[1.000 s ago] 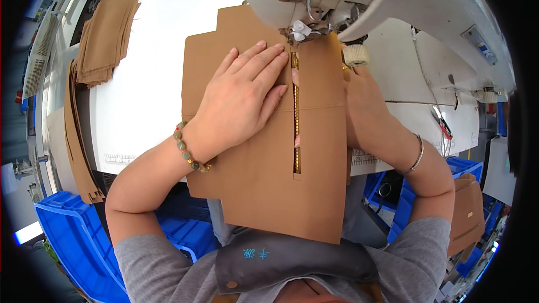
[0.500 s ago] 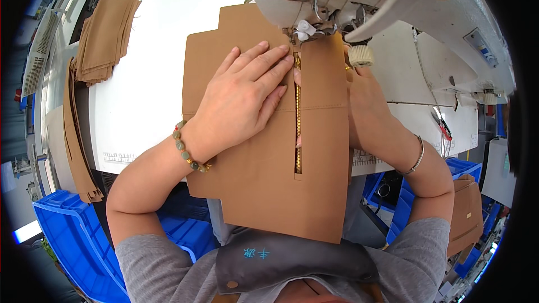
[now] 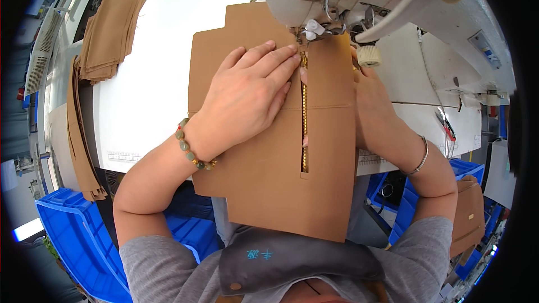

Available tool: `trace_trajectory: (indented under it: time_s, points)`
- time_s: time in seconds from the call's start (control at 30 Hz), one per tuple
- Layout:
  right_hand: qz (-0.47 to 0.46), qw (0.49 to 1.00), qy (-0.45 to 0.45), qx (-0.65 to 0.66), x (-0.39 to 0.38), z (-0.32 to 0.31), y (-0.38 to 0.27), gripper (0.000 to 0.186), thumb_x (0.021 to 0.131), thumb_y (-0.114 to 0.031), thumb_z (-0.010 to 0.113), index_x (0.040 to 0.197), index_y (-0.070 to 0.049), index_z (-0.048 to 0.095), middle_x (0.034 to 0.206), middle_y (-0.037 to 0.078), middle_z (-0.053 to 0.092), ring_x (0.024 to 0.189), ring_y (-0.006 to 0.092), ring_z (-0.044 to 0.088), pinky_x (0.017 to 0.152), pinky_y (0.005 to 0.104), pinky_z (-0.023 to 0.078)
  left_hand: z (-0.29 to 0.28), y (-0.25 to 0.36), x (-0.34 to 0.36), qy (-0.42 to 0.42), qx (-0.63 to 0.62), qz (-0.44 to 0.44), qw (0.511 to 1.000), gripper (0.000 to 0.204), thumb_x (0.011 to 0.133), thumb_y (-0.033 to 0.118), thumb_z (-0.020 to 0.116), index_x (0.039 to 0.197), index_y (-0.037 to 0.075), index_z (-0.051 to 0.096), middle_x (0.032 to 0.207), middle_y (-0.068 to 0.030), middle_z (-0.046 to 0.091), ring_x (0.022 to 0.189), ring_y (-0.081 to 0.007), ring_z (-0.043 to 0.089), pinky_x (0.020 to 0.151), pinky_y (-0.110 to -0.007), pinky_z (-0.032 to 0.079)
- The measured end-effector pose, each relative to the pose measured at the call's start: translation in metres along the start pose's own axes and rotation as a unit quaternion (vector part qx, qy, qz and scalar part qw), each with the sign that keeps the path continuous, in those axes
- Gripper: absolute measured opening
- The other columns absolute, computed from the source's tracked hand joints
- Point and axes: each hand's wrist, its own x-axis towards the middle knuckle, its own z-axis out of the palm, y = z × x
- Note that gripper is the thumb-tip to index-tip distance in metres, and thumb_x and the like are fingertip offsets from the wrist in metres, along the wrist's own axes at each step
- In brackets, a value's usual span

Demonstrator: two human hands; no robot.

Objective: Sewing a zipper onto a piece of leather using a sewing machine.

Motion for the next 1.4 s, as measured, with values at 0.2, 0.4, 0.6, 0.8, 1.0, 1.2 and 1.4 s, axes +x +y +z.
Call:
trace_trajectory:
  time_s: [0.2,0.4,0.6,0.8,1.0,1.2,1.4]
  points:
    - [0.007,1.0,0.002,0.008,-0.002,-0.002,0.002,0.058,0.084,-0.025,0.073,0.138,-0.007,0.065,0.127,0.013,0.07,0.122,0.033,0.065,0.118,0.0566,0.039,-0.001,-0.001,0.003,0.001,0.002,0.007,1.0,0.044,0.098,0.014,0.063,0.141,0.004,0.063,0.146,-0.0093,0.063,0.136,-0.0316,0.057,0.113,-0.044,0.044]
    - [0.051,0.987,0.002,0.153,-0.001,-0.011,0.003,0.052,0.083,-0.022,0.074,0.134,-0.01,0.069,0.124,0.014,0.07,0.122,0.0357,0.064,0.118,0.0531,0.041,-0.002,0.0,0.003,-0.002,0.015,0.006,1.0,0.043,0.1,0.019,0.063,0.14,0.005,0.063,0.147,-0.009,0.063,0.137,-0.0312,0.056,0.113,-0.045,0.043]
    - [0.127,0.991,0.009,-0.04,-0.001,-0.041,0.019,0.018,0.082,-0.015,0.075,0.097,-0.007,0.067,0.093,0.012,0.067,0.084,0.0347,0.066,0.078,0.0469,0.054,-0.002,0.0,0.003,-0.005,0.009,0.006,1.0,0.047,0.099,0.029,0.067,0.14,0.004,0.063,0.147,-0.0095,0.062,0.138,-0.0317,0.056,0.114,-0.046,0.042]
    - [0.134,0.986,0.102,-0.009,0.006,-0.022,0.008,0.023,0.089,-0.026,0.077,0.1,-0.007,0.069,0.092,0.011,0.067,0.082,0.0314,0.065,0.078,0.0466,0.054,-0.003,0.0,0.004,-0.01,0.005,0.009,1.0,0.05,0.099,0.033,0.068,0.139,0.004,0.064,0.147,-0.0095,0.062,0.138,-0.0328,0.055,0.115,-0.047,0.042]
    - [0.054,0.998,0.007,0.012,0.004,-0.004,0.003,0.061,0.086,-0.044,0.079,0.136,-0.01,0.067,0.121,0.008,0.07,0.117,0.0277,0.064,0.118,0.0494,0.041,-0.004,0.001,0.005,-0.015,0.008,0.007,1.0,0.055,0.097,0.038,0.07,0.14,0.004,0.064,0.148,-0.0097,0.062,0.137,-0.0327,0.056,0.113,-0.047,0.043]
    - [0.041,0.999,0.007,-0.018,0.003,-0.004,0.006,0.058,0.086,-0.045,0.078,0.132,-0.01,0.069,0.124,0.008,0.069,0.123,0.0264,0.062,0.116,0.0497,0.043,-0.001,0.002,0.005,-0.011,0.009,0.002,1.0,0.057,0.097,0.039,0.07,0.142,0.005,0.063,0.148,-0.01,0.062,0.137,-0.0327,0.056,0.112,-0.047,0.044]
    - [0.054,0.996,-0.057,-0.033,0.001,-0.008,0.006,0.061,0.091,-0.041,0.074,0.143,-0.01,0.064,0.157,0.008,0.055,0.142,0.0286,0.054,0.1,0.0413,0.051,-0.001,0.001,0.006,-0.006,0.005,0.002,1.0,0.056,0.097,0.039,0.07,0.142,0.005,0.064,0.148,-0.0105,0.062,0.137,-0.033,0.056,0.113,-0.048,0.044]
